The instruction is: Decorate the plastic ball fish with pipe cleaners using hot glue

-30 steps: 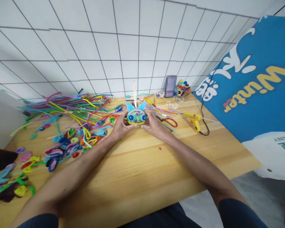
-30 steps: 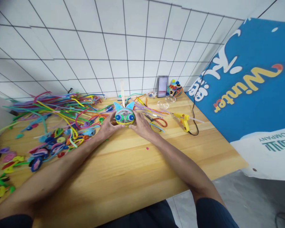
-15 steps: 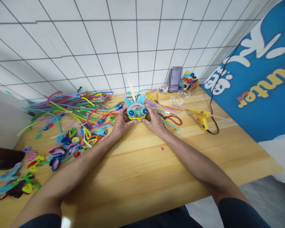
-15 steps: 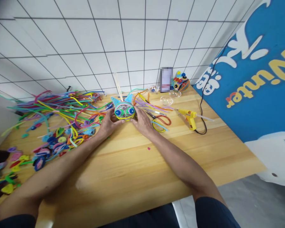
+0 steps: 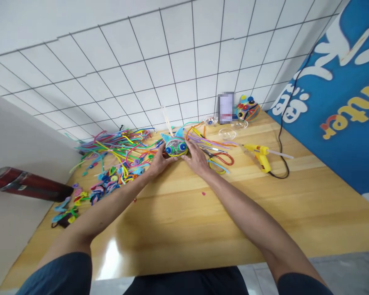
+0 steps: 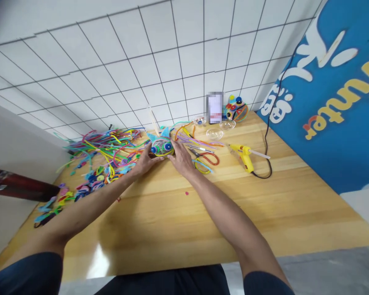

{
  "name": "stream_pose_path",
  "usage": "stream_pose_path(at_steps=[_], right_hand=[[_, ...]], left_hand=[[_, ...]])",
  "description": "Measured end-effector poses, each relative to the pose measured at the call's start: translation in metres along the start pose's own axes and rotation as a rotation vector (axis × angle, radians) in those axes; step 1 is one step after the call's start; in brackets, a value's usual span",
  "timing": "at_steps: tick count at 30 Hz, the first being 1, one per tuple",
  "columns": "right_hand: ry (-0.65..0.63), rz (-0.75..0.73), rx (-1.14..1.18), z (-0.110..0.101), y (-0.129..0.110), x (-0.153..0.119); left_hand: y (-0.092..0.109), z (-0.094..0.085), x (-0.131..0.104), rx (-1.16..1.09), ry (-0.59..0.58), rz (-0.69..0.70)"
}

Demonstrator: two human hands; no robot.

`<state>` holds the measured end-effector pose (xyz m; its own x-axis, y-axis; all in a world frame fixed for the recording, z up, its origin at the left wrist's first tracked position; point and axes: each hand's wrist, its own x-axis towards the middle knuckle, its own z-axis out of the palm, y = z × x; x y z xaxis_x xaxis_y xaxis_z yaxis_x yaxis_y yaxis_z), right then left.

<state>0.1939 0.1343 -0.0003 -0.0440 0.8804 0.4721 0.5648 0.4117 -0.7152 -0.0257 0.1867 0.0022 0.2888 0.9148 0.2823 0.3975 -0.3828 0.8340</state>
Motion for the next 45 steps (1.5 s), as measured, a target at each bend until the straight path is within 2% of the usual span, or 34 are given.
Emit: stream_pose_path(at_steps=[8, 13, 25, 28, 31, 34, 37, 39, 42, 45], right_hand=[[-0.048, 0.068, -0.004, 0.004, 0.003, -0.003], [-0.058, 0.060, -0.009, 0.006, 0.008, -0.003], [-0.123, 0.030, -0.053, 0.009, 0.007, -0.006], [-0.123, 0.033, -0.072, 0.010, 0.002, -0.006], [-0.091, 0.061, -0.183, -0.003, -0.007, 0.000], [-0.043, 0.198, -0.433, -0.036, -0.010, 0.011], [-0.049, 0.342, -0.585, -0.073, 0.000, 0.023], [-0.091, 0.421, -0.664, -0.088, 0.009, 0.029], [-0.157, 0.487, -0.749, -0.092, 0.021, 0.036], [-0.186, 0.505, -0.801, -0.082, 0.027, 0.041]], left_hand=[[0.007, 0.005, -0.009, 0.038, 0.042, -0.050], [0.013, 0.008, -0.008, -0.032, 0.009, -0.017], [0.002, 0.011, -0.005, 0.028, 0.065, -0.075], [0.003, 0.012, -0.006, 0.003, 0.044, -0.075], [0.002, 0.011, -0.007, 0.002, 0.030, -0.079], [0.000, 0.005, -0.004, -0.019, 0.027, -0.051], [0.001, -0.005, -0.001, -0.006, 0.025, -0.026], [0.006, -0.014, -0.003, 0.024, 0.026, -0.007], [0.020, -0.020, -0.016, 0.029, 0.044, 0.068], [0.035, -0.016, -0.041, 0.008, 0.028, 0.167]])
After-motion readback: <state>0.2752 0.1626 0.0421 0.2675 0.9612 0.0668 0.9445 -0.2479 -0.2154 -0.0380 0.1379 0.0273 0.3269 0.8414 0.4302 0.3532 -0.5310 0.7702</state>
